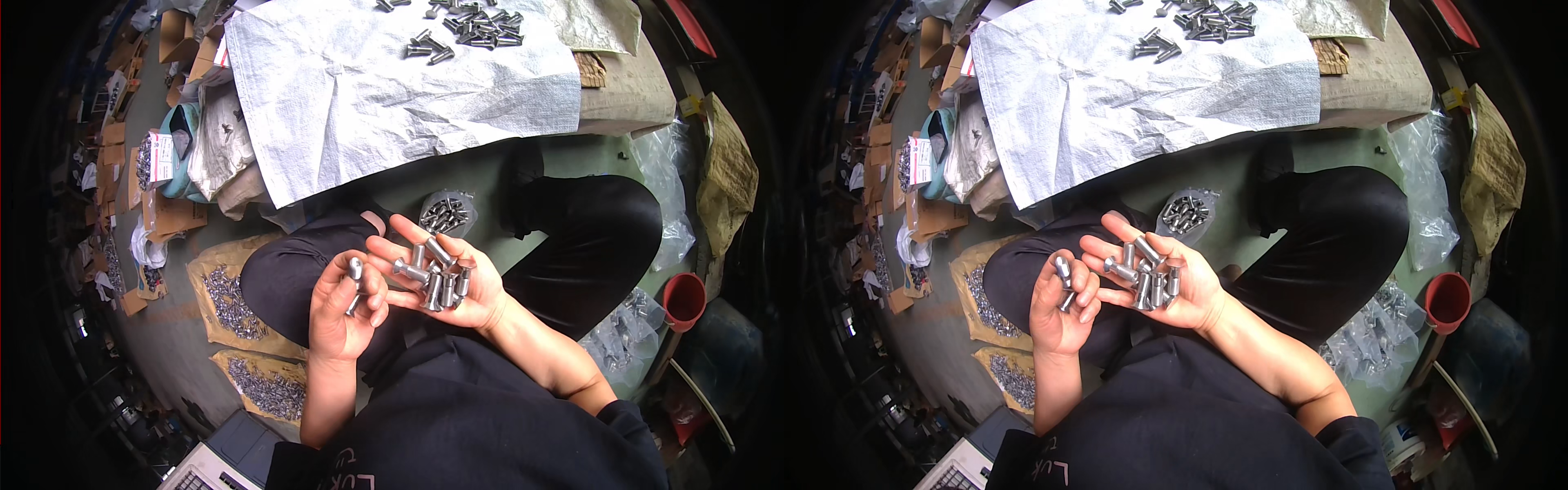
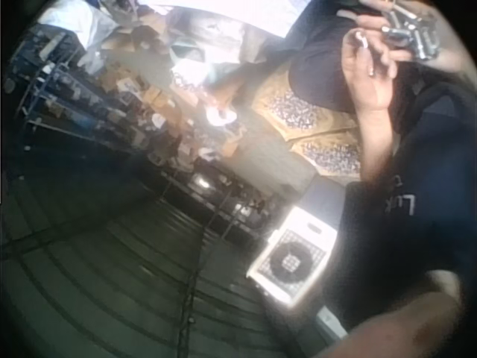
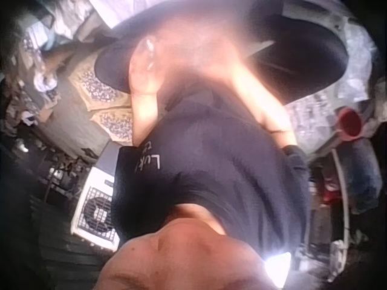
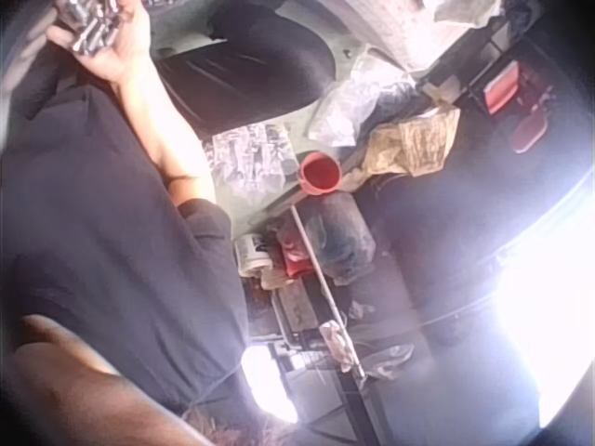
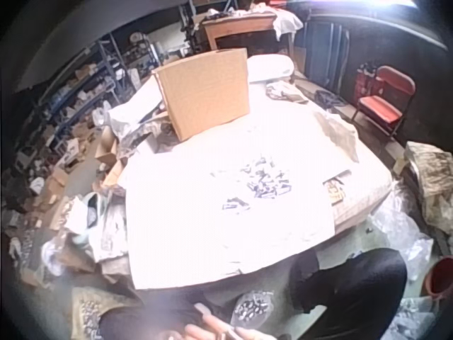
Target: Sorting and inspecting various metal bolts and fasteners in a cluttered workspace.
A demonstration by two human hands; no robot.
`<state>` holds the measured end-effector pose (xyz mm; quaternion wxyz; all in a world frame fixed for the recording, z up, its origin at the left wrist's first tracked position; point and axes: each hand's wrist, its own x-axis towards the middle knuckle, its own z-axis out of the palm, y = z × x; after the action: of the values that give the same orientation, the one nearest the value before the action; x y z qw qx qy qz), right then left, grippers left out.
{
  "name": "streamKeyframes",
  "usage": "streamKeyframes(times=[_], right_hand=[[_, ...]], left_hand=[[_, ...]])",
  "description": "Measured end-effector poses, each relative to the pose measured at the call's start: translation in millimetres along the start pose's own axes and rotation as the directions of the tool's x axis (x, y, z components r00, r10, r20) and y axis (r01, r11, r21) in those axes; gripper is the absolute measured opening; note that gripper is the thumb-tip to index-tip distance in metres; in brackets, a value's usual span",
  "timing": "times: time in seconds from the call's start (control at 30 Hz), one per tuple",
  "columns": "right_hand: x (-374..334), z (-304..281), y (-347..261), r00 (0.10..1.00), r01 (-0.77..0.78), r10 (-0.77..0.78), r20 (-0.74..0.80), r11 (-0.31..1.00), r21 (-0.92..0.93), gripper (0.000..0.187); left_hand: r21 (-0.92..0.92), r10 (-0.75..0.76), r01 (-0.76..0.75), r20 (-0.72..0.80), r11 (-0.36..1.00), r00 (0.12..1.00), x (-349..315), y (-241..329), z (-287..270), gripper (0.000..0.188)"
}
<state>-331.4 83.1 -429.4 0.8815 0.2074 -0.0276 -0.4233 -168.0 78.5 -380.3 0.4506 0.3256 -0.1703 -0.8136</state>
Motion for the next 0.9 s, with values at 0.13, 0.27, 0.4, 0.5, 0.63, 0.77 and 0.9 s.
streamKeyframes(times=[0.13, 0.27, 0.4, 0.5, 0.63, 0.77, 0.9], right_hand=[[0.3, -2.8, -1.1, 1.000, -0.019, 0.019, 0.014, 0.999, 0.030, 0.053], [0.0, -0.9, -1.0, 1.000, -0.009, 0.009, -0.005, 1.000, 0.023, 0.051], [-0.3, -0.1, 0.9, 1.000, 0.004, -0.004, -0.031, 1.000, 0.018, 0.050], [-0.3, -2.2, 0.3, 0.999, 0.024, -0.023, -0.027, 1.000, 0.014, 0.050], [-0.4, -4.4, 0.9, 0.995, 0.058, -0.059, -0.075, 0.998, -0.006, 0.048], [1.2, -7.3, 2.6, 0.990, 0.081, -0.082, -0.116, 0.997, -0.015, 0.046], [4.1, -7.0, 6.1, 0.987, 0.103, -0.105, -0.120, 0.994, -0.021, 0.045]], left_hand=[[0.080, 0.045, -0.047, 0.031, 0.996, 0.999, -0.1, -3.6, 3.2, 0.017], [-0.098, 0.015, -0.013, 0.024, 0.995, 1.000, 2.0, -2.3, 0.7, 0.015], [-0.073, -0.022, 0.025, 0.042, 0.997, 0.999, 2.4, 2.4, 4.3, 0.029], [-0.088, -0.045, 0.041, -0.053, 0.995, 0.998, 2.2, 3.4, 10.9, 0.031], [-0.087, -0.034, 0.032, -0.025, 0.996, 0.999, 2.0, 2.0, 7.6, 0.017], [0.688, 0.173, -0.054, -0.106, 0.724, 0.979, -0.1, -4.3, 31.1, 0.018], [0.970, 0.273, -0.095, 0.032, 0.222, 0.962, -0.3, -24.7, 39.1, 0.029]])
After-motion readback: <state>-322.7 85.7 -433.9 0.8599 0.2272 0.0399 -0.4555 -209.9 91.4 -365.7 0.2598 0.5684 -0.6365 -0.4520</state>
